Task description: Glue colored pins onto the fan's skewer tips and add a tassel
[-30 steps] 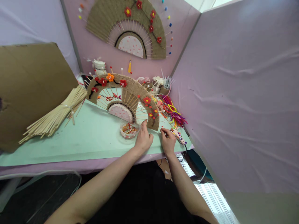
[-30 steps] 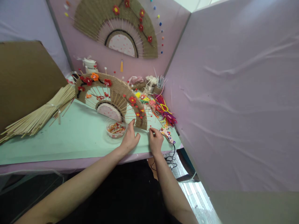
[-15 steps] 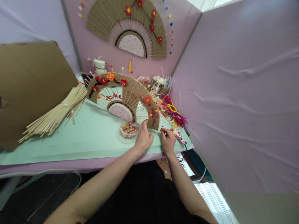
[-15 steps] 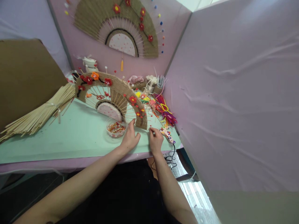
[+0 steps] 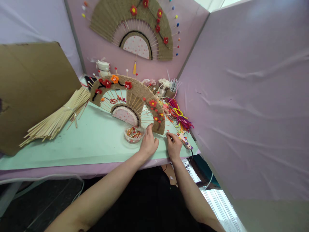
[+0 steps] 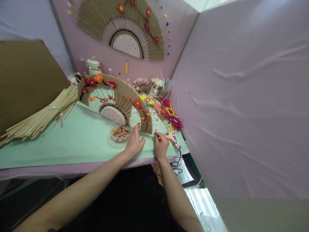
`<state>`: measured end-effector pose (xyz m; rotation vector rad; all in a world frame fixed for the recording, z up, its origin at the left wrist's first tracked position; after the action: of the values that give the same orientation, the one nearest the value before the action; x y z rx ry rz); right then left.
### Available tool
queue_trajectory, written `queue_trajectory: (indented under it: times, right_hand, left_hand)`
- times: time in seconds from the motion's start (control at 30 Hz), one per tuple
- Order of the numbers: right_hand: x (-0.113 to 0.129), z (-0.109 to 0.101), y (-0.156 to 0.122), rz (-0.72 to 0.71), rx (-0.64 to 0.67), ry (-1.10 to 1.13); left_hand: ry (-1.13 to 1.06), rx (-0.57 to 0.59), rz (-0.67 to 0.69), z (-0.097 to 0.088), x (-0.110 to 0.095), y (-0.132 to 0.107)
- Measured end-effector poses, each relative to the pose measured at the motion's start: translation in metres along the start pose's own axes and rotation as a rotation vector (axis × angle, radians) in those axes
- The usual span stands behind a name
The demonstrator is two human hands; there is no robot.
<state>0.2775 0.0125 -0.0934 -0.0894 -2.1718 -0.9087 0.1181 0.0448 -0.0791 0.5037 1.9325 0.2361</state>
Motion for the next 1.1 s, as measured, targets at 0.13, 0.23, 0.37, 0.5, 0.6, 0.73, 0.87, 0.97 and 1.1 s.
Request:
queue_trajectory:
  times: [0.13, 0.23, 0.37, 0.5, 0.6, 0.73, 0.87, 0.97, 1.1]
  right_hand:
    - [0.0000, -0.0003, 0.0000, -0.005, 0.001, -0.003]
    - [0.0001, -0.0002, -0.0001, -0.009, 0.003, -0.004]
    - [0.0007, 0.0000, 0.0000, -0.015, 0.004, -0.005]
    - [0.0009, 0.0000, 0.0000, -0.014, -0.001, -0.008]
    - [0.0007, -0.0001, -0.0002, -0.009, -0.004, -0.008]
    - [0.0013, 0.0001, 0.0000, -0.008, -0.001, -0.005]
    - [0.0023, -0.0001, -0.0001, -0.007, -0.001, -0.003]
    - [0.0027, -0.0003, -0.0002, -0.008, -0.002, -0.004]
    - [0.0025, -0.0006, -0.0002, -0.010, -0.005, -0.007]
  left_hand:
    - [-0.015, -0.012, 0.004, 0.0001, 0.0004, -0.0006]
    - [-0.013, -0.009, 0.001, 0.0004, 0.0011, -0.0006]
    - [-0.013, -0.004, -0.001, 0.0007, 0.0015, -0.0003]
    - [-0.009, -0.010, 0.007, 0.0003, 0.0007, 0.0000]
    - [0.000, -0.003, 0.002, 0.0001, 0.0002, 0.0003]
    - [-0.006, -0.004, 0.004, -0.0005, -0.0004, 0.0002]
    - [0.003, 0.010, -0.001, -0.0001, -0.0004, 0.0001]
    - [0.002, 0.011, -0.003, 0.0004, 0.0001, 0.0000]
    - [-0.003, -0.003, 0.000, 0.0006, 0.0010, -0.0002]
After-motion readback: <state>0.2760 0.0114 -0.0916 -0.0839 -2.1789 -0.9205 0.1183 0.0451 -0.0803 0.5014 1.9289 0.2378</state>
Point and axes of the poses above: each hand's wrist, its own y-axis towards the middle knuckle, its own z-axis out of the palm, x = y × z, the point moved 4 cm from there along y, towards the middle knuckle, and after that the axes turned 6 degrees about x, right-handed, at the moved point
